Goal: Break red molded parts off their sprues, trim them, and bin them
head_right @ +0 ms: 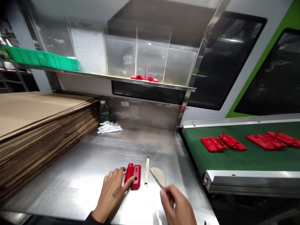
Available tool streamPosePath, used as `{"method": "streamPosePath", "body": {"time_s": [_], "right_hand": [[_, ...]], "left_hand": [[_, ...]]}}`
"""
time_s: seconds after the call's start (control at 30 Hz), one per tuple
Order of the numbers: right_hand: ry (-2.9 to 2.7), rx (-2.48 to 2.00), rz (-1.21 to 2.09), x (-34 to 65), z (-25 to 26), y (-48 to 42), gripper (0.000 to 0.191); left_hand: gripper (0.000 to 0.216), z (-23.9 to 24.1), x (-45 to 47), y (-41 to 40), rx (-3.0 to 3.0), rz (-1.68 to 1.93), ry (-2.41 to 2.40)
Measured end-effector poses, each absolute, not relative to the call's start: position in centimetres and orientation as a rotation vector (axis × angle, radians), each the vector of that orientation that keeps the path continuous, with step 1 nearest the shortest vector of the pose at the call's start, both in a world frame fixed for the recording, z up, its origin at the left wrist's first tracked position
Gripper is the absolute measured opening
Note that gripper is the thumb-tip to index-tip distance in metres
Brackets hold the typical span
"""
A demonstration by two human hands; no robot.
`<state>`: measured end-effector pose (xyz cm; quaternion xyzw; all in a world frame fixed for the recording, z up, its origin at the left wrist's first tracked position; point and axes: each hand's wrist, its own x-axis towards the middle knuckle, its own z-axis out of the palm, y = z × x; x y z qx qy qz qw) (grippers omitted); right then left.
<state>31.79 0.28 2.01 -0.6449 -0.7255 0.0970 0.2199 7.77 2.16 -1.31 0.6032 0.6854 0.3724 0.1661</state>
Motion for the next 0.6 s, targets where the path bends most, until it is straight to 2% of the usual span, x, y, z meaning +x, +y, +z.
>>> {"method": "streamPosePath", "body": {"time_s": [0.13, 0.3, 0.43, 0.6], "right_hand": [[-2.084, -1.885, 0.111, 26.8, 2.7, 8.9, 0.028], [-2.081, -1.899, 0.254, 22.1, 0.3, 13.0, 0.019], [-1.974, -1.61, 0.603, 21.7, 0.4, 11.4, 0.021], [-1.737, -1.06, 1.242, 21.7, 4.1, 5.8, 0.041]], "left_hand": [[0.029, -1.4, 6.8, 2.8, 1.652, 1.084, 1.844], [0.033, 0.7, 2.5, 0.2, 1.555, 1.234, 1.63], [0.026, 2.4, 0.4, -1.9, 1.506, 1.336, 1.459], [0.021, 3.7, -0.7, -2.9, 1.441, 1.459, 1.254]]}}
